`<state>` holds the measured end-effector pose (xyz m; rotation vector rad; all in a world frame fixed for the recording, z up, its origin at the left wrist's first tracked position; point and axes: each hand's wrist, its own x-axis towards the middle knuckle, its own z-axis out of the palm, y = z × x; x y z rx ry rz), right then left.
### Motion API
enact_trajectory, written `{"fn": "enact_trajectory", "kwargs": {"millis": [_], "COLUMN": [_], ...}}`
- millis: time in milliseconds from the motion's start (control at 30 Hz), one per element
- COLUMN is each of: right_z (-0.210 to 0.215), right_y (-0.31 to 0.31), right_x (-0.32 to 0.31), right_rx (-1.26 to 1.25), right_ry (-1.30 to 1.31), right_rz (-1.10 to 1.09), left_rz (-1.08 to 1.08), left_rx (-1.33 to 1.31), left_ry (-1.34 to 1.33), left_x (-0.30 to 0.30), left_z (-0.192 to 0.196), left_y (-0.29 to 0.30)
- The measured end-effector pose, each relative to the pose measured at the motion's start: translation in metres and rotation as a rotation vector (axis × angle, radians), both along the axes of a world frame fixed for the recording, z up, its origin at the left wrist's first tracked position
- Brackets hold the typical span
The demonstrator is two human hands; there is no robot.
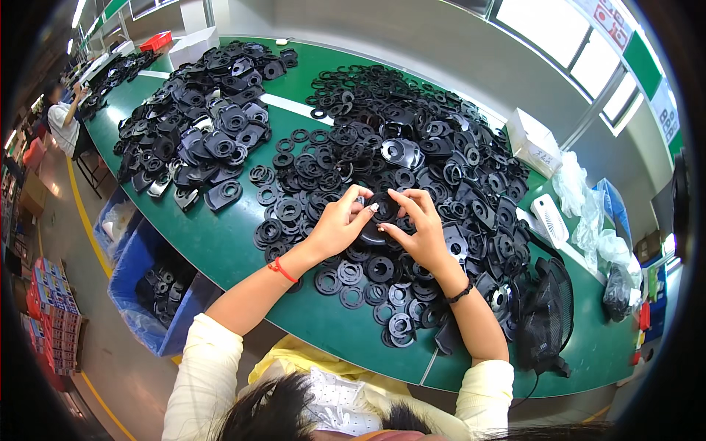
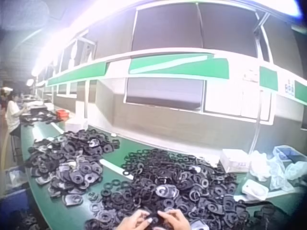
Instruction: Inspecting and sorting small black plastic industrial components at a workbench.
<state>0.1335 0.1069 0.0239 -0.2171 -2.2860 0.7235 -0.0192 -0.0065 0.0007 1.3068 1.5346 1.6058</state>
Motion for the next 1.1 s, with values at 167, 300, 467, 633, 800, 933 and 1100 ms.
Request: {"fn": "enact_trajectory", "kwargs": {"millis": [167, 300, 467, 633, 800, 933, 1100], "right_z": [0.003, 0.003, -0.002, 0.003, 0.004, 0.005, 0.008], "right_y": [-0.002, -0.005, -0.008, -0.008, -0.005, -0.005, -0.005], "right_x": [0.001, 0.002, 0.001, 0.0, 0.0, 0.0, 0.001], "right_rx": [-0.039, -0.013, 0.007, 0.011, -0.177, -0.226, -0.217], "right_ry": [-0.045, -0.064, -0.035, -0.013, -0.019, -0.048, -0.135], "right_rz": [0.007, -0.032, -0.075, -0.035, -0.069, -0.071, -0.074], "left_rz": [-0.023, 0.067, 0.07, 0.05, 0.005, -0.036, -0.048], "left_rx": [-0.08, 0.058, 0.0, 0.011, 0.091, 0.084, 0.056], "left_ry": [0.061, 0.125, 0.169, 0.253, 0.34, 0.415, 0.455], "left_x": [-0.002, 0.001, 0.0, 0.0, 0.005, 0.007, 0.006], "left_z": [0.005, 0.004, 0.008, 0.009, 0.01, 0.01, 0.009], "left_y": [-0.003, -0.002, -0.005, -0.006, -0.006, -0.006, -0.006]}}
